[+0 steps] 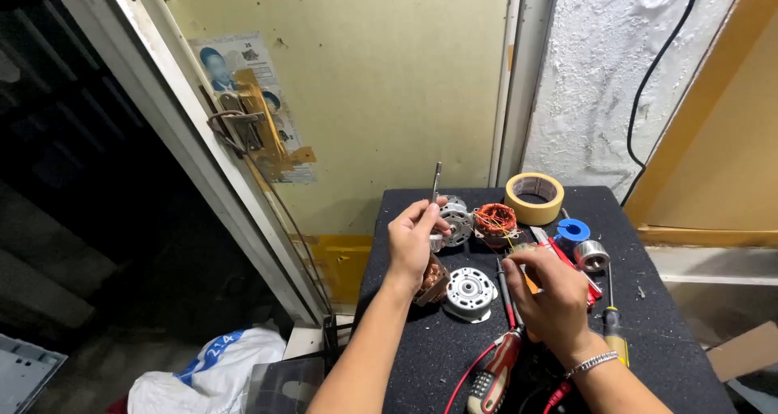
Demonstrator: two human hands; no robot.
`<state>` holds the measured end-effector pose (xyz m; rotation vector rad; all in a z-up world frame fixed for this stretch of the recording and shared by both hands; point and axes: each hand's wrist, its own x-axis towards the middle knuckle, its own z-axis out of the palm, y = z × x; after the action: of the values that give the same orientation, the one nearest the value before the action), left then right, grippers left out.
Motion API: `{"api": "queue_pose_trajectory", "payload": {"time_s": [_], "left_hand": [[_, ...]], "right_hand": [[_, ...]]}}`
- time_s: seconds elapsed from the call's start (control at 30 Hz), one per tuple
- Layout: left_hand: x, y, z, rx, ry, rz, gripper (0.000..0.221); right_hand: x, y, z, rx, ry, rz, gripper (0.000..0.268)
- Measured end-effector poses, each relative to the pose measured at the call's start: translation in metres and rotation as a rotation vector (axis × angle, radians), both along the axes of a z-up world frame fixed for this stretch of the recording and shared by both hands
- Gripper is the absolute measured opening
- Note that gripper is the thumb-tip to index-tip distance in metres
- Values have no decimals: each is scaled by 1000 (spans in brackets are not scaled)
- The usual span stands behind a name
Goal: Testing electrical continuity and components of a motor using a multimeter and other tools on a repair bench.
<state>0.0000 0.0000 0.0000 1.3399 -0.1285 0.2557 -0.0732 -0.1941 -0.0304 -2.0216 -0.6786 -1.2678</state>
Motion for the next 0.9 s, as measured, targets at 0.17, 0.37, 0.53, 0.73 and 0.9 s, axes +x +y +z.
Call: {"api": "queue_pose_trajectory", "payload": {"time_s": [0.17, 0.37, 0.53, 0.73, 0.9], "left_hand": [[-1, -1, 0, 37, -12, 6, 30], [4, -4, -10, 122, -68, 51, 26], [-18, -5, 12, 253, -93, 84, 42], [-18, -5, 6, 392, -246, 204, 43], [-20, -5, 10, 335, -208, 163, 42]], "right_hand": [[-1, 1, 1, 9, 7, 3, 5], [1, 0, 1, 98, 59, -65, 7], [2, 2, 4, 123, 79, -50, 9], [2, 3, 3, 127, 90, -47, 8], [3, 3, 2, 131, 89, -33, 8]]}}
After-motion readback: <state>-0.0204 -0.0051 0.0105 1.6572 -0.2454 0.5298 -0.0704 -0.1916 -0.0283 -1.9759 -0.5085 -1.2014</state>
